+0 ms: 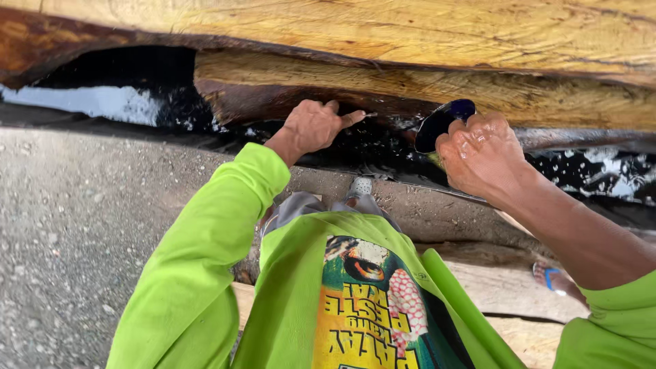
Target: The person applies a dark liquid coating from a tin can onto large wood slabs, using a small blade-like tool to spread the liquid along the wood surface and edges. They work along the length of the slabs, re-dipping the tool into the can and coating different sections of the wood.
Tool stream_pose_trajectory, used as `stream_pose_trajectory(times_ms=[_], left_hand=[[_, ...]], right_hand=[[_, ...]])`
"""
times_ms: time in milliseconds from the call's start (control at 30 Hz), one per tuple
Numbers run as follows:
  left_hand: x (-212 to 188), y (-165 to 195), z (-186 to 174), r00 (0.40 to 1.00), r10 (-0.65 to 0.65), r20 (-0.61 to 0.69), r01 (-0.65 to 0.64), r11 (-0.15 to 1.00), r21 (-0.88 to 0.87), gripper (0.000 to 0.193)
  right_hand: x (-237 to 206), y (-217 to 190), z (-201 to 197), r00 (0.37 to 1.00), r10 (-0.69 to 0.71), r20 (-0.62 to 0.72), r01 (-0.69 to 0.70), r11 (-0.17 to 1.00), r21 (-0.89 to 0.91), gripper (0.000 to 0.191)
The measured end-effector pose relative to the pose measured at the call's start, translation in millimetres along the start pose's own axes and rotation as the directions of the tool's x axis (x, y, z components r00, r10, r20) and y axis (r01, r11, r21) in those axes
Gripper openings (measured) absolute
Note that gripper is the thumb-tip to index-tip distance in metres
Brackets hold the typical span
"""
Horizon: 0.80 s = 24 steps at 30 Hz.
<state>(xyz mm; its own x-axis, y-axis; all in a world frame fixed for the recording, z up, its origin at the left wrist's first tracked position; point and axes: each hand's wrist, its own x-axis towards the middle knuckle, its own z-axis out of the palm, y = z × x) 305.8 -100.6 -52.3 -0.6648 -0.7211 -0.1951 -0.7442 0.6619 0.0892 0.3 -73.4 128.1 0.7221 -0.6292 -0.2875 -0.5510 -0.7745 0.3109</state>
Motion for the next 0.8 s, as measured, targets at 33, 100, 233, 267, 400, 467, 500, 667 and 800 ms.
stream_pose_trajectory(times_ms=[33, 100, 233, 267, 400, 467, 500, 667, 800], left_hand=[[-4.1, -3.9, 2.4, 1.0, -0.01, 0.002, 0.01, 1.0, -0.013, 0.064], [-5.1, -2.0, 2.6, 0.999, -0.042, 0.017, 0.042, 0.999, -0.028, 0.061], [12.6, 23.8, -14.7, 0.999, -0.027, -0.045, 0.025, 0.999, -0.044, 0.053], [19.1, 30.2, -20.4, 0.996, -0.003, -0.084, 0.0, 0.999, -0.034, 0.051], [11.4, 27.4, -29.8, 0.996, -0.07, -0.049, 0.066, 0.994, -0.086, 0.05], [-7.0, 14.7, -26.1, 0.986, -0.116, 0.122, 0.13, 0.985, -0.115, 0.052], [-15.1, 12.6, -23.6, 0.985, -0.135, 0.107, 0.141, 0.988, -0.058, 0.05], [-5.9, 37.5, -22.2, 0.977, -0.077, 0.197, 0.085, 0.996, -0.037, 0.056], [-6.2, 36.4, -30.9, 0.996, -0.085, 0.002, 0.085, 0.996, -0.02, 0.059]], right_hand=[[3.6, -1.7, 1.8, 1.0, 0.001, -0.023, -0.001, 1.0, 0.027, 0.009], [12.2, -4.8, 2.7, 0.997, 0.006, -0.078, 0.002, 0.996, 0.091, 0.008], [25.9, -6.5, -3.4, 1.0, -0.018, -0.005, 0.018, 1.0, 0.025, 0.007], [27.9, -6.4, -4.5, 0.998, -0.039, -0.052, 0.04, 0.999, 0.025, 0.007], [28.2, -5.7, -1.2, 0.998, -0.033, 0.061, 0.03, 0.998, 0.051, 0.011], [26.5, -6.3, 4.9, 1.0, 0.005, 0.025, -0.008, 0.995, 0.104, 0.013], [24.8, -6.9, 8.0, 0.999, 0.032, 0.018, -0.034, 0.991, 0.133, 0.014], [21.7, -6.2, 19.9, 0.989, 0.006, -0.145, 0.009, 0.995, 0.102, 0.012], [20.5, -5.9, 24.0, 1.0, -0.019, 0.002, 0.019, 0.999, 0.026, 0.013]])
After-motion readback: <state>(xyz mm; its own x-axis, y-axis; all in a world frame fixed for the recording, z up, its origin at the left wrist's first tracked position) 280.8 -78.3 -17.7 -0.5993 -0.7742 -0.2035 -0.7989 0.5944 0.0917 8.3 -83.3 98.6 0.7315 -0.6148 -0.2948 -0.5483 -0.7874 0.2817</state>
